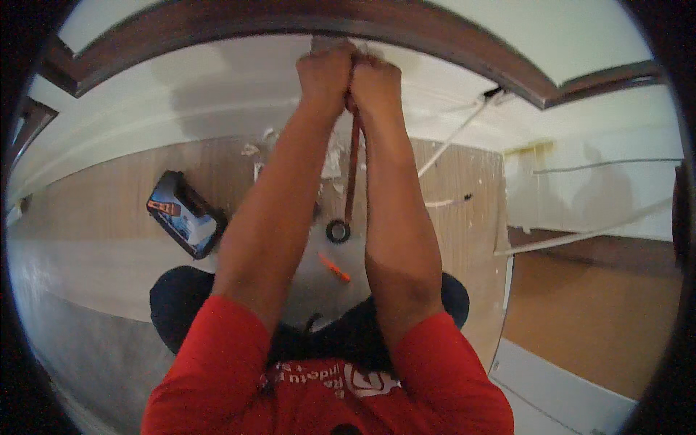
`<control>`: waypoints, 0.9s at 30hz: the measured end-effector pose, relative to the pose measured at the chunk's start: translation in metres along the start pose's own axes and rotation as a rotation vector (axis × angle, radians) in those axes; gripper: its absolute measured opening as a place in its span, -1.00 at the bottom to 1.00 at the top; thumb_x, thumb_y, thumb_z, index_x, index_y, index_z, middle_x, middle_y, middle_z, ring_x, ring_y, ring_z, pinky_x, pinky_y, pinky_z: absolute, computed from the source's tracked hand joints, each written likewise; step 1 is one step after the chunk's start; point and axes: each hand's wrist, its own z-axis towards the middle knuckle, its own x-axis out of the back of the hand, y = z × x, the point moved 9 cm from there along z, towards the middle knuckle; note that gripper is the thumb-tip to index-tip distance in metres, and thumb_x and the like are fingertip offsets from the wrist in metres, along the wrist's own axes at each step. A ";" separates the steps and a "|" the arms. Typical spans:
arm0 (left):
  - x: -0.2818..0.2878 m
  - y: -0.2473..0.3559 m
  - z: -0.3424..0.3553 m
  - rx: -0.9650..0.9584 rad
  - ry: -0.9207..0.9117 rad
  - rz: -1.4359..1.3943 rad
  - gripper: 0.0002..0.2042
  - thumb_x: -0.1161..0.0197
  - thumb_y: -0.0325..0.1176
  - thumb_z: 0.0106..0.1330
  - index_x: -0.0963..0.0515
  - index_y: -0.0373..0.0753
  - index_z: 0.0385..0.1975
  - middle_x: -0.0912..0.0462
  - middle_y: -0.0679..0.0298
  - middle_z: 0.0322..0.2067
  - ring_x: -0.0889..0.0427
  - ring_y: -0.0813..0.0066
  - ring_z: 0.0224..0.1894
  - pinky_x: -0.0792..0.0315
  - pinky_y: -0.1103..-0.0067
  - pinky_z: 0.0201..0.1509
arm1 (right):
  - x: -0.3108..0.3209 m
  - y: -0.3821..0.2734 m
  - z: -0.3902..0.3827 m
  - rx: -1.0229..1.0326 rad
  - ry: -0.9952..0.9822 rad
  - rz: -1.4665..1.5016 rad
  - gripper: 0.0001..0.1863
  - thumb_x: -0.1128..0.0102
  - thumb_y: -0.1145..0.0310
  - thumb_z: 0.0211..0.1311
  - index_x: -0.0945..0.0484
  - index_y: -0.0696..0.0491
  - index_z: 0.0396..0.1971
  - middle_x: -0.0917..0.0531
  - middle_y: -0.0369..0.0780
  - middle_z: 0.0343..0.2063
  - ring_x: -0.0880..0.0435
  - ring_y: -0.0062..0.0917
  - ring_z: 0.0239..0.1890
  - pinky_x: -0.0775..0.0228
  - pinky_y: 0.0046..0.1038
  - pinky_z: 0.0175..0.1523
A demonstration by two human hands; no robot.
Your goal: The person prepares and installs an electrical outlet into a wall opening, using a small tool to guide wires and positioning the outlet casing.
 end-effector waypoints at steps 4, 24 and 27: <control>0.006 0.000 0.004 0.039 -0.095 0.070 -0.66 -0.32 -0.26 0.09 -0.57 -0.09 -0.10 -0.70 0.19 -0.18 -0.68 0.15 -0.11 -0.50 0.34 -0.04 | 0.002 -0.009 -0.024 -0.265 0.079 0.267 -0.72 -0.06 0.35 0.29 -0.54 0.25 -0.51 -0.52 -0.20 -0.68 -0.41 -0.55 -0.73 -0.15 -0.45 -0.64; 0.002 -0.026 -0.053 0.216 0.008 -0.141 -0.70 -0.30 -0.33 0.14 -0.53 -0.19 -0.11 -0.69 0.10 -0.19 -0.66 0.06 -0.13 -0.51 0.31 -0.08 | 0.000 -0.008 -0.052 -0.044 -0.016 -0.171 -0.65 0.00 0.29 0.34 -0.64 0.28 -0.37 -0.62 -0.10 -0.60 -0.54 -0.42 -0.64 -0.34 -0.33 -0.51; 0.001 -0.033 -0.052 0.479 0.034 -0.612 -0.76 -0.28 -0.32 0.18 -0.55 -0.21 -0.16 -0.67 0.14 -0.24 -0.63 0.15 -0.18 -0.47 0.34 -0.13 | 0.001 -0.022 -0.059 -0.067 -0.028 -0.010 -0.68 -0.01 0.32 0.33 -0.64 0.27 -0.22 -0.67 0.00 -0.49 -0.65 -0.35 -0.44 -0.48 -0.31 -0.26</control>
